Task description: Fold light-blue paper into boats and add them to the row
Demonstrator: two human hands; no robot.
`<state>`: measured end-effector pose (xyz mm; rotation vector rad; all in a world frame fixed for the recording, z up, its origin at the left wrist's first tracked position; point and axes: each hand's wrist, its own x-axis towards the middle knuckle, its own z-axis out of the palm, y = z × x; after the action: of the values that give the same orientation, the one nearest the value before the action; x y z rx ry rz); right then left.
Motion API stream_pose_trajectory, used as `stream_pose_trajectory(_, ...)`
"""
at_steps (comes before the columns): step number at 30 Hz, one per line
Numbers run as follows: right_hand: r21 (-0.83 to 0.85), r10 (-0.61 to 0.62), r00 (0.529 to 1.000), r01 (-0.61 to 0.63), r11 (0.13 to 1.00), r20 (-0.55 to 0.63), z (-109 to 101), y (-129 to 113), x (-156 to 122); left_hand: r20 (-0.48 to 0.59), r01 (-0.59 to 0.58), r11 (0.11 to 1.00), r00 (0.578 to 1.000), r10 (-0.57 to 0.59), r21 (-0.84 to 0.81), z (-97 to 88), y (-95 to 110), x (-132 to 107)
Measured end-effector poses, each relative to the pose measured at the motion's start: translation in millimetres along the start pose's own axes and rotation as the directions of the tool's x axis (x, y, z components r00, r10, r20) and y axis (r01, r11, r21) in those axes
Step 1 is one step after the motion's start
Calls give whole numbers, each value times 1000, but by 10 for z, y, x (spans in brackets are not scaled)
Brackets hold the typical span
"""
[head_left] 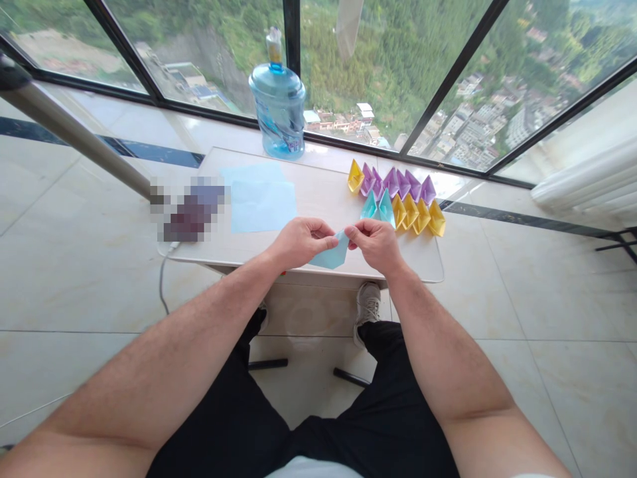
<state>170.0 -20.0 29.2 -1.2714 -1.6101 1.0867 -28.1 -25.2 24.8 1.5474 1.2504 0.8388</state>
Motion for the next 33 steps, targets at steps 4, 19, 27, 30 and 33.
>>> stream_pose_trajectory(4, 28, 2, 1000, -2, 1000, 4, 18, -4, 3, -27, 7, 1000, 1000, -7, -14, 31, -23, 8)
stream_pose_trajectory(19, 18, 5, 997, -4, 1000, -71, 118, -23, -27, -56, 39, 989, 997, -47, -143, 77, 61, -22)
stream_pose_trajectory(27, 81, 0, 1000, 2, 997, -19, 176, -44, -29, -86, 61, 986, 993, -75, -157, 77, 67, -28)
stream_pose_trajectory(30, 45, 4, 1000, -3, 999, -24, 178, -49, -25, -87, 39, 991, 995, -50, -128, 82, 76, -34)
stream_pose_trajectory(33, 1, 2, 998, -2, 1000, -71, 186, -37, -28, -72, 34, 993, 996, -42, -117, 91, 62, -34)
